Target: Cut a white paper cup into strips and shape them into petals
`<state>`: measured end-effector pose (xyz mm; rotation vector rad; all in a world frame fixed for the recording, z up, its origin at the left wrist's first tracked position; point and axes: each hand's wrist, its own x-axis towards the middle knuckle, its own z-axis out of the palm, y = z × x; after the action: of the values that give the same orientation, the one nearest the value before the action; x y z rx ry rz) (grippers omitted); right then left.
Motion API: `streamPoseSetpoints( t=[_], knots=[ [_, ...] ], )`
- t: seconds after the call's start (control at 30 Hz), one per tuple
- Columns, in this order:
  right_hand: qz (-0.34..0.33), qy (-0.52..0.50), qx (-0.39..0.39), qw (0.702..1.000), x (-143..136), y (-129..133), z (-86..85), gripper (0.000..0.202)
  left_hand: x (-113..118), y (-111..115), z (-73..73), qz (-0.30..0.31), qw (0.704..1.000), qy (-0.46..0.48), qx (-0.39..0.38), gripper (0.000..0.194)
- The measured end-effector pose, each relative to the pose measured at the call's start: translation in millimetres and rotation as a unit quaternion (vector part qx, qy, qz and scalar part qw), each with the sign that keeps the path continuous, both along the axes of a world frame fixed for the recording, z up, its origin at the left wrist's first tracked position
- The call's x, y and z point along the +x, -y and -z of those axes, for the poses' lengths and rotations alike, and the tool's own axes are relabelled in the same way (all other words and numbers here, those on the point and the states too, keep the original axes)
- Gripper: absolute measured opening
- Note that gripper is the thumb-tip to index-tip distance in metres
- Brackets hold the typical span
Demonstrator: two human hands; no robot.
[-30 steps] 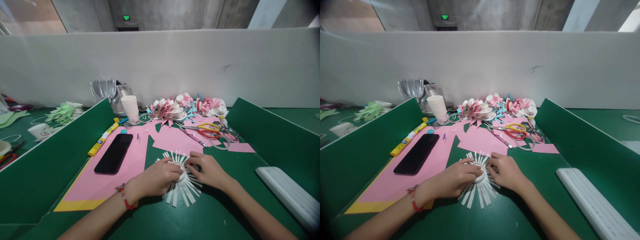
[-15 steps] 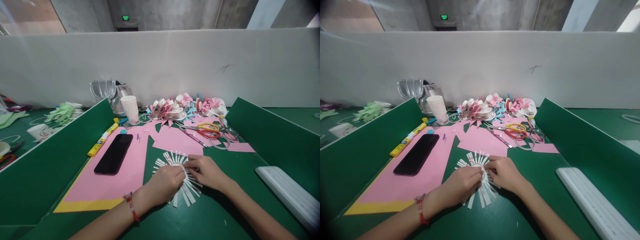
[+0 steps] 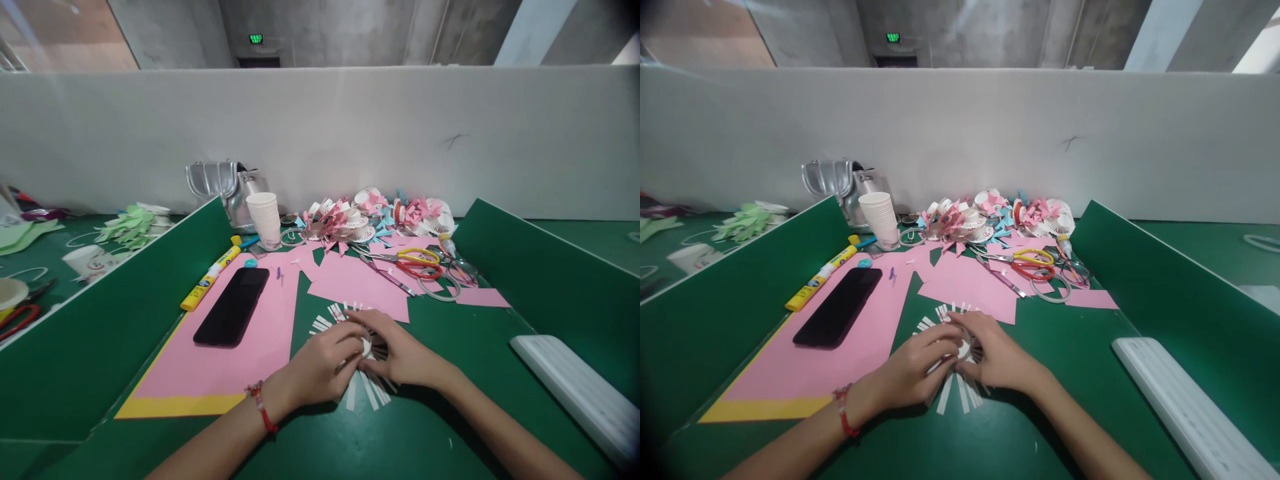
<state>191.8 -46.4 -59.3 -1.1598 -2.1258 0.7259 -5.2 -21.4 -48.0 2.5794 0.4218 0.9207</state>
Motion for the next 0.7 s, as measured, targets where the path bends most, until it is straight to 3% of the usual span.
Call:
streamPoseSetpoints(
  t=[0.07,0.17,0.23,0.27,0.3,0.37,0.43,0.53,0.63,0.7],
  knots=[
    [0.026,-0.019,0.014,0.999,0.5,-3.5,1.2,0.066,0.0,-0.6,-0.7,-0.05,0.997,0.063,-0.014,0.013],
    [0.067,-0.04,0.049,0.996,7.4,-10.4,-3.6,0.063,-1.2,-8.1,-2.6,-0.177,0.971,0.146,-0.071,0.016],
    [0.089,-0.049,0.077,0.992,12.2,-13.4,-10.0,0.058,-2.9,-16.1,-4.8,-0.263,0.923,0.206,-0.19,0.025],
    [0.097,-0.053,0.091,0.99,13.6,-13.9,-13.3,0.055,-3.7,-20.1,-6.3,-0.283,0.885,0.236,-0.283,0.031],
    [0.103,-0.057,0.104,0.988,14.0,-13.9,-16.4,0.051,-4.4,-23.5,-8.0,-0.274,0.84,0.262,-0.389,0.036],
    [0.111,-0.069,0.128,0.983,11.5,-12.3,-21.3,0.047,-4.7,-27.5,-11.6,-0.178,0.743,0.286,-0.578,0.038],
    [0.113,-0.082,0.144,0.98,6.4,-9.5,-24.6,0.047,-3.0,-27.4,-15.3,-0.074,0.676,0.286,-0.675,0.033],
    [0.114,-0.109,0.14,0.977,-0.6,-6.1,-28.6,0.046,2.5,-22.7,-20.1,-0.029,0.66,0.286,-0.694,0.029],
    [0.112,-0.16,0.093,0.976,-0.8,-8.6,-32.2,0.05,6.4,-19.6,-23.4,-0.054,0.665,0.307,-0.679,0.031],
    [0.117,-0.214,0.043,0.969,3.2,-15.3,-33.5,0.064,6.0,-20.7,-25.2,-0.065,0.663,0.318,-0.675,0.033]
  ],
)
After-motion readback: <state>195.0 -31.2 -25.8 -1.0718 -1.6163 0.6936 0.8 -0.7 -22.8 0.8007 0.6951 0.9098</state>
